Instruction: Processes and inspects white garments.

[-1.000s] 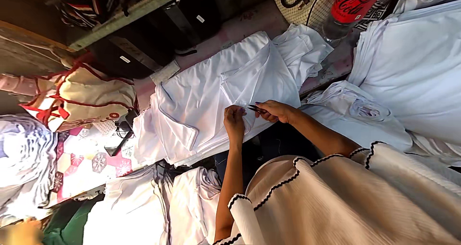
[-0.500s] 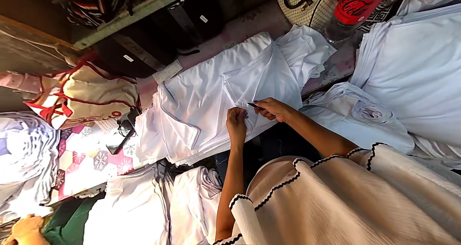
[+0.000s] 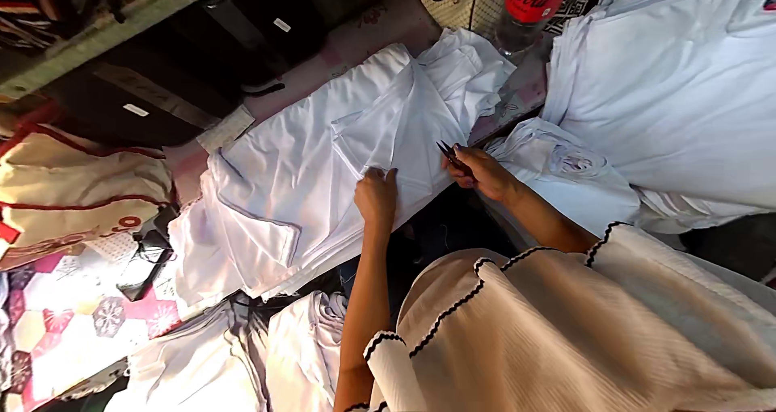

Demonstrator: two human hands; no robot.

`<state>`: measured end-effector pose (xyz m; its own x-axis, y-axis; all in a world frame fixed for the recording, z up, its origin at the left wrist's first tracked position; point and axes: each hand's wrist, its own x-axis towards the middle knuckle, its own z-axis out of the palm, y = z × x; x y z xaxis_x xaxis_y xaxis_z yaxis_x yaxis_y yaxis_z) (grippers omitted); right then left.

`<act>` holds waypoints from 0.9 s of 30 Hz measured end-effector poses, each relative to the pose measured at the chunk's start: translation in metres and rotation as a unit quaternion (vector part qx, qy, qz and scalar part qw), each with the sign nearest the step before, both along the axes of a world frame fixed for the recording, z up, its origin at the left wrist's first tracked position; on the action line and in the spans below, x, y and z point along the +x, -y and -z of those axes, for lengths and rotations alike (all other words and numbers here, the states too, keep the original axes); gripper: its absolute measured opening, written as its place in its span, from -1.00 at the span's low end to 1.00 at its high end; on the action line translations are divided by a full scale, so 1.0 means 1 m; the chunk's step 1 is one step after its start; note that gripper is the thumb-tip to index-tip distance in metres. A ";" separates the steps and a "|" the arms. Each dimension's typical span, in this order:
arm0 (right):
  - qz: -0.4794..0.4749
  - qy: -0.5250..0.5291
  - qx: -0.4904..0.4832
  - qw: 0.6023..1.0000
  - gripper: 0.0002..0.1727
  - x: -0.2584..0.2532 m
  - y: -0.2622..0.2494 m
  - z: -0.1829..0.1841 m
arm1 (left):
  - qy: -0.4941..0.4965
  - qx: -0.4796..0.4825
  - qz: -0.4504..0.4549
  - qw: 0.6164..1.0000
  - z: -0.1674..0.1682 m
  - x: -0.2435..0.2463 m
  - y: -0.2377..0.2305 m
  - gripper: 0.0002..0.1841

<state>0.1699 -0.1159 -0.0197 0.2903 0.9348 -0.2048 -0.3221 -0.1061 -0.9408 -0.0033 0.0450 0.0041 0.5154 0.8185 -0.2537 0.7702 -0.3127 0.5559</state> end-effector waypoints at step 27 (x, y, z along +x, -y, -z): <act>0.150 0.591 0.027 0.792 -0.57 -0.040 -0.054 -0.011 | 0.228 0.237 0.085 0.941 -0.010 -0.009 -0.013 -0.82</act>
